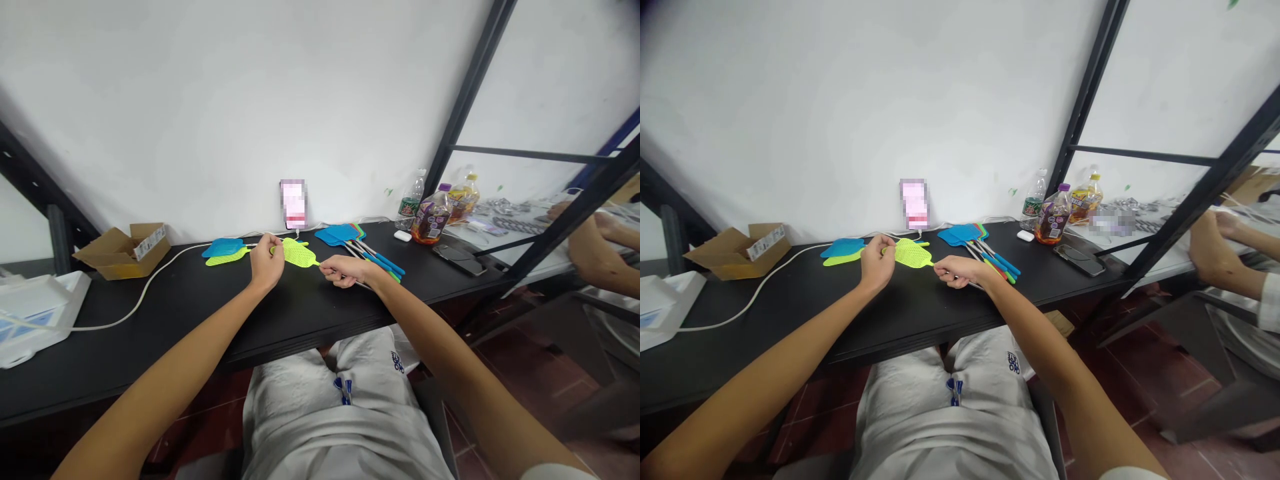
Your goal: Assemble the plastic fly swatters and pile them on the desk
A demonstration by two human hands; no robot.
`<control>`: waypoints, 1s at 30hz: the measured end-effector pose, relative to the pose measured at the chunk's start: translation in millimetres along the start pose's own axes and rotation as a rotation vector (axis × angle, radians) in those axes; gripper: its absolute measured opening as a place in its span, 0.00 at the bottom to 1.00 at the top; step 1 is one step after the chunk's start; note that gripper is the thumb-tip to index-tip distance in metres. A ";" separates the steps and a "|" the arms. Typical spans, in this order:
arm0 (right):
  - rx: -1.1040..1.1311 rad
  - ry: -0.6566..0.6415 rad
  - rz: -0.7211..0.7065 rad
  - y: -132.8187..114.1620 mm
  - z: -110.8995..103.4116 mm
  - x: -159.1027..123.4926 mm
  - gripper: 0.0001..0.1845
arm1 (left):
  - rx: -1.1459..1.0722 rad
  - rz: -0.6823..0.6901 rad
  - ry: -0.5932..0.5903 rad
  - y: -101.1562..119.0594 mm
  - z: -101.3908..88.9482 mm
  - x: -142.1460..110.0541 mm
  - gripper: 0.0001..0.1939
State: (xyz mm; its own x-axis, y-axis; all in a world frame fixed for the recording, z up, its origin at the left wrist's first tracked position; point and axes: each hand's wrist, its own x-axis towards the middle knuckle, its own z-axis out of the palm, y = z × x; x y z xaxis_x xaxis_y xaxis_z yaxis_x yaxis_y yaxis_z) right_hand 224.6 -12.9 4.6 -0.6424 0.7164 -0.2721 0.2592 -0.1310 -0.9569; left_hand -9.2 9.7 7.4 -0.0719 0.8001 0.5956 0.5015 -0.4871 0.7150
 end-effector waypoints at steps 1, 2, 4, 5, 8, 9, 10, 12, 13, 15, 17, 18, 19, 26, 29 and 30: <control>-0.001 0.002 0.003 -0.1 0.1 0.0 0.14 | 0.003 0.005 0.003 0.1 -0.1 0.0 0.04; -0.002 0.003 0.006 -0.3 0.1 -0.1 0.14 | 0.003 0.011 0.008 0.3 -0.2 -0.1 0.04; 0.000 0.003 0.014 -0.7 0.3 -0.1 0.16 | -0.008 0.018 0.021 1.0 -0.2 -0.1 0.04; 0.004 0.004 0.017 -0.9 0.4 -0.1 0.16 | -0.018 0.016 0.025 1.6 -0.2 0.0 0.04; 0.019 0.004 0.025 -1.9 0.8 -0.2 0.17 | -0.049 -0.008 0.036 4.1 0.2 0.6 0.04; 0.024 0.006 0.026 -2.2 1.1 -0.3 0.17 | -0.060 -0.018 0.039 5.1 0.3 0.9 0.04; 0.028 0.009 0.025 -2.6 1.4 -0.4 0.17 | -0.073 -0.024 0.041 6.2 0.4 1.2 0.04; 0.034 0.014 0.020 -3.3 2.3 -0.7 0.18 | -0.099 -0.034 0.043 7.9 0.5 2.0 0.04; 0.036 0.016 0.016 -3.5 2.7 -0.8 0.18 | -0.108 -0.040 0.041 8.4 0.6 2.5 0.04; 0.035 0.018 0.007 -3.9 3.5 -0.7 0.19 | -0.121 -0.062 0.038 8.6 1.1 3.8 0.04; 0.032 0.022 0.001 -4.0 4.0 -0.3 0.19 | -0.124 -0.093 0.037 7.6 2.2 5.4 0.04; 0.028 0.026 0.000 -3.9 4.2 -0.1 0.19 | -0.124 -0.106 0.040 6.9 2.8 6.4 0.04; 0.025 0.031 -0.001 -3.8 4.4 0.0 0.19 | -0.125 -0.118 0.043 6.1 3.5 7.3 0.04; -0.058 0.093 -0.039 -4.1 12.1 -0.6 0.22 | -0.037 -0.247 0.078 6.5 4.0 13.3 0.03; -0.160 0.148 -0.057 -4.2 18.2 0.7 0.22 | 0.035 -0.307 0.088 6.3 1.8 16.0 0.04; -0.208 0.170 -0.060 -4.3 20.0 1.3 0.22 | 0.052 -0.325 0.089 5.2 1.0 17.1 0.04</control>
State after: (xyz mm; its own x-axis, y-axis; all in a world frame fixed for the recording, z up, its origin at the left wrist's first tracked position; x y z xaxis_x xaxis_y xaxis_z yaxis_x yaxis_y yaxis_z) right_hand 208.2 -25.1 6.4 -0.5349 0.8260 -0.1780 0.3781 0.0456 -0.9246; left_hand -6.9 21.2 20.9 -0.3086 0.8758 0.3711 0.4830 -0.1918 0.8543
